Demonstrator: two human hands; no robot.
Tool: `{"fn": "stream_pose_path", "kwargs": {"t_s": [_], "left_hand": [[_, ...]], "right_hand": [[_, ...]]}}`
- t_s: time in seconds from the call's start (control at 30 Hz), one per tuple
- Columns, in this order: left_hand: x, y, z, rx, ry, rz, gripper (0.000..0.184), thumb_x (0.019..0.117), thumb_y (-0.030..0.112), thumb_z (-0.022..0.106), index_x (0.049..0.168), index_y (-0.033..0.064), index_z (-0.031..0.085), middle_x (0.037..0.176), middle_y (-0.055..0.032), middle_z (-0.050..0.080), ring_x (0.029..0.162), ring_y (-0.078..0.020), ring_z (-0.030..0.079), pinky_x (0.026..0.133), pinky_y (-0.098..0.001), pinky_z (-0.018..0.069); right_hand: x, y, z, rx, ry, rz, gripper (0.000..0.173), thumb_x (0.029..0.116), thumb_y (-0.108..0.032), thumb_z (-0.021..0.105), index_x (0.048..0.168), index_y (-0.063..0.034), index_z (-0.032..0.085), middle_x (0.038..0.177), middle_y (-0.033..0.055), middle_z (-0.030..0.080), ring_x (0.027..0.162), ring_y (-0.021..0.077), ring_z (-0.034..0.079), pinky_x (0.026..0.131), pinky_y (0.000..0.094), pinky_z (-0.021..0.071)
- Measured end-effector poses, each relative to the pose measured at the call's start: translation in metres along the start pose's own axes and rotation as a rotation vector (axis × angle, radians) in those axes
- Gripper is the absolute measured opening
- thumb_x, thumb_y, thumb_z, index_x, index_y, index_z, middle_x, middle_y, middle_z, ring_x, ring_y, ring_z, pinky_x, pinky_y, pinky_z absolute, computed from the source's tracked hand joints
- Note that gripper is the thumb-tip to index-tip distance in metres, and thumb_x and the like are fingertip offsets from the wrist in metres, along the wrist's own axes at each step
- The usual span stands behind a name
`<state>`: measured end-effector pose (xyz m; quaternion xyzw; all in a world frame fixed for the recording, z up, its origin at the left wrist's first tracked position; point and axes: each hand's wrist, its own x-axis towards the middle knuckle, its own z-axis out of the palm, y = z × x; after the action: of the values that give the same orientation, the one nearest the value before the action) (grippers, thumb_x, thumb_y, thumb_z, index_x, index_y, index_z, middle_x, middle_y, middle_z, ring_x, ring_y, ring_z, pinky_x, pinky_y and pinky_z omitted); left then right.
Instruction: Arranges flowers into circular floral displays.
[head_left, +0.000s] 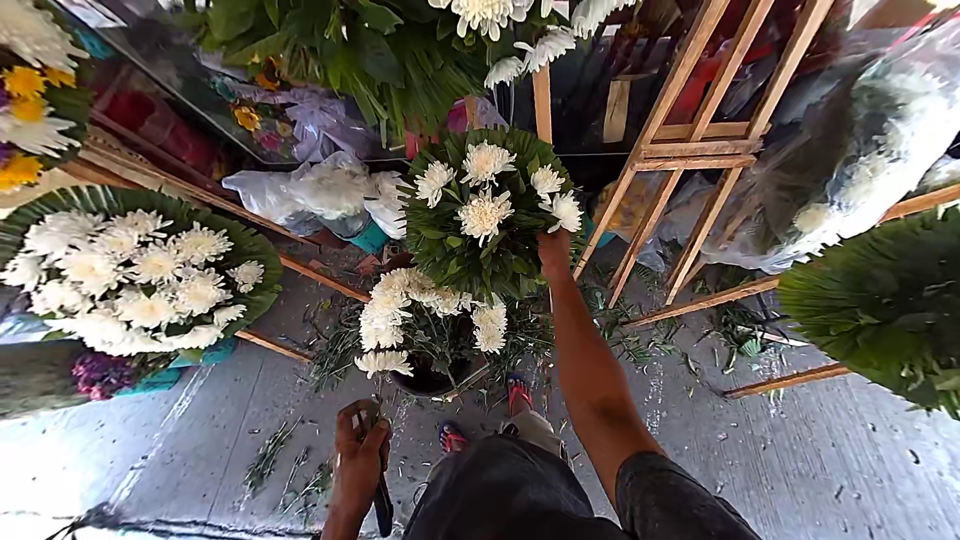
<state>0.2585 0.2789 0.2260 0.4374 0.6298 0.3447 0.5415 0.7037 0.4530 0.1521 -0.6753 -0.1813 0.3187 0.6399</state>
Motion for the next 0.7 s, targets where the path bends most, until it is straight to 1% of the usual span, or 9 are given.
{"fn": "stream_pose_path", "kwargs": {"t_s": [0.1,0.17,0.27,0.33,0.37,0.43,0.5,0.57,0.7], "left_hand": [[0.006,0.010,0.001,0.079,0.045,0.030,0.033,0.0973,0.004,0.053,0.130,-0.0008,0.052,0.071,-0.0051,0.063,0.046,-0.0113,0.053,0.039,-0.0246,0.0448],[0.009,0.022,0.007,0.156,0.036,0.071,0.021,0.1010,0.009,0.053,0.118,-0.0018,0.061,0.073,-0.0041,0.067,0.049,-0.0111,0.057,0.043,-0.0252,0.0484],[0.014,0.040,0.023,0.277,-0.026,0.181,0.021,0.1009,0.017,0.056,0.111,-0.0005,0.063,0.078,-0.0052,0.067,0.059,-0.0141,0.062,0.056,-0.0329,0.0558],[0.017,0.047,0.034,0.387,-0.081,0.288,0.023,0.1005,0.022,0.057,0.106,0.0004,0.064,0.079,-0.0068,0.066,0.065,-0.0162,0.064,0.062,-0.0383,0.0573],[0.018,0.051,0.040,0.451,-0.107,0.344,0.024,0.1009,0.023,0.058,0.104,0.0007,0.064,0.079,-0.0073,0.064,0.068,-0.0169,0.064,0.066,-0.0396,0.0564],[0.017,0.055,0.043,0.549,-0.135,0.433,0.026,0.1008,0.025,0.059,0.103,0.0000,0.066,0.084,-0.0109,0.067,0.078,-0.0221,0.066,0.075,-0.0449,0.0569],[0.018,0.047,0.035,0.567,-0.136,0.483,0.030,0.1013,0.031,0.059,0.101,0.0020,0.066,0.085,-0.0100,0.066,0.079,-0.0223,0.066,0.075,-0.0450,0.0562],[0.023,0.032,0.020,0.500,-0.142,0.445,0.033,0.1017,0.036,0.058,0.106,0.0042,0.066,0.088,-0.0074,0.066,0.079,-0.0190,0.065,0.075,-0.0426,0.0557],[0.030,-0.011,-0.013,0.357,-0.203,0.204,0.043,0.0942,0.013,0.053,0.136,0.0005,0.052,0.116,-0.0165,0.063,0.098,-0.0233,0.063,0.084,-0.0440,0.0541]], "right_hand": [[-0.049,0.007,-0.020,0.059,0.063,0.058,0.060,0.1000,-0.025,0.066,0.150,-0.0053,0.040,0.142,0.0185,0.055,0.125,0.0296,0.059,0.101,0.0504,0.0529],[-0.107,0.011,-0.020,0.022,0.134,0.048,0.050,0.1021,-0.021,0.061,0.144,0.0003,0.044,0.136,0.0205,0.058,0.118,0.0292,0.061,0.096,0.0474,0.0547],[-0.211,0.008,-0.002,-0.065,-0.360,0.113,0.036,0.1048,-0.023,0.054,0.128,0.0033,0.061,0.121,0.0163,0.068,0.105,0.0235,0.068,0.089,0.0414,0.0576],[-0.263,-0.009,0.017,-0.102,-0.788,0.257,0.039,0.1079,-0.030,0.050,0.130,-0.0010,0.064,0.125,0.0109,0.069,0.108,0.0203,0.069,0.092,0.0397,0.0581],[-0.279,-0.016,0.026,-0.059,-0.873,0.307,0.037,0.1077,-0.029,0.051,0.128,-0.0008,0.064,0.122,0.0101,0.070,0.106,0.0197,0.069,0.091,0.0393,0.0586],[-0.295,-0.025,0.040,0.046,-0.845,0.343,0.025,0.1051,-0.018,0.057,0.114,0.0030,0.066,0.103,0.0106,0.070,0.092,0.0182,0.069,0.084,0.0377,0.0601],[-0.298,-0.028,0.046,0.107,-0.765,0.361,0.017,0.1053,-0.011,0.054,0.108,0.0029,0.064,0.100,0.0103,0.069,0.088,0.0173,0.068,0.080,0.0353,0.0590],[-0.296,-0.033,0.048,0.162,-0.681,0.328,0.018,0.1085,-0.011,0.047,0.113,0.0031,0.057,0.108,0.0145,0.070,0.087,0.0198,0.071,0.078,0.0350,0.0605],[-0.294,-0.045,0.049,0.286,-0.472,0.226,0.020,0.1086,-0.005,0.043,0.123,0.0056,0.051,0.101,0.0200,0.070,0.085,0.0263,0.073,0.079,0.0397,0.0634]]}}
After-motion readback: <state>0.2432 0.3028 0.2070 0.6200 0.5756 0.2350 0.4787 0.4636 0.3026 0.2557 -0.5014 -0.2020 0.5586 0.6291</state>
